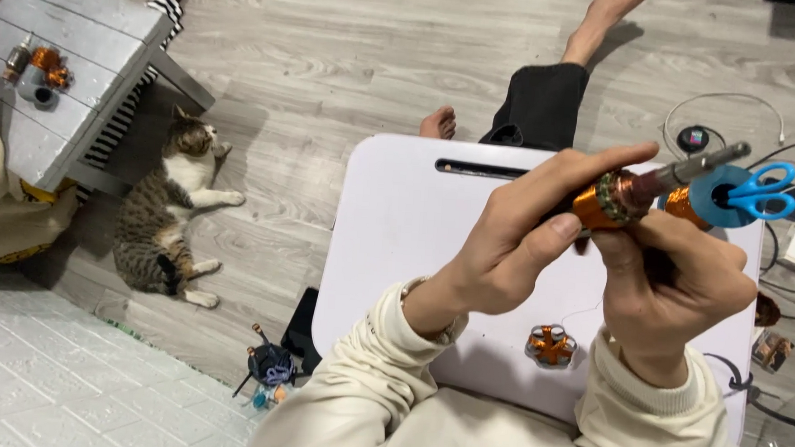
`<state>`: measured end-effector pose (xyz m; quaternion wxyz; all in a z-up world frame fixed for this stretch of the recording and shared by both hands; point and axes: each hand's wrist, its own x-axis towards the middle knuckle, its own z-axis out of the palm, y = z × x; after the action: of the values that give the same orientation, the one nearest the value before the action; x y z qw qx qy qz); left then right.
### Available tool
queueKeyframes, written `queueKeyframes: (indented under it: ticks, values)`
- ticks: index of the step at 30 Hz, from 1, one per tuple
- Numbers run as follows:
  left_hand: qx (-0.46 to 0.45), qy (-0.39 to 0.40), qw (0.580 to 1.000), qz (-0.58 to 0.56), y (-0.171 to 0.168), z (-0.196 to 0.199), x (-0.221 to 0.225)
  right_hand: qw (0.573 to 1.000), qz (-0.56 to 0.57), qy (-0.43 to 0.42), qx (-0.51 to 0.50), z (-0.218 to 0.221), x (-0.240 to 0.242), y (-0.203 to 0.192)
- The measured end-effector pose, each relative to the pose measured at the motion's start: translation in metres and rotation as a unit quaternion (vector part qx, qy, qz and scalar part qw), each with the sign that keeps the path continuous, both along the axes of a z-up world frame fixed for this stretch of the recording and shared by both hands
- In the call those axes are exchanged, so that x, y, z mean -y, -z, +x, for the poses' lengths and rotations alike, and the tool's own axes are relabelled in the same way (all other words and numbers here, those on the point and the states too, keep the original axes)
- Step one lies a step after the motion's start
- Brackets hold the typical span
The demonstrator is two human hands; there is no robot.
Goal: Winding and seating copper wire onto a motor rotor using a small hand tool while sitting on the floor.
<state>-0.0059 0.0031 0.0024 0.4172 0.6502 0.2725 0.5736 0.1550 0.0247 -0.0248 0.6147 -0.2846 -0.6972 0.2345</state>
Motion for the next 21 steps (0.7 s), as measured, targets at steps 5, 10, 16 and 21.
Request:
queueKeyframes:
  ticks: [5,10,16,21]
  values:
    - [0.026,0.009,0.999,0.019,0.007,0.001,-0.003,1.0,0.005,0.007,0.009,0.0,0.002,0.002]
    - [0.076,0.043,0.996,-0.005,0.013,0.0,-0.008,1.0,0.01,0.012,0.019,0.0,-0.001,0.003]
    - [0.102,0.066,0.993,-0.004,0.016,0.0,-0.01,1.0,0.019,-0.008,0.006,0.001,-0.003,0.005]
    - [0.113,0.061,0.992,-0.019,0.016,-0.002,-0.011,0.999,0.039,-0.007,-0.004,-0.002,-0.006,0.009]
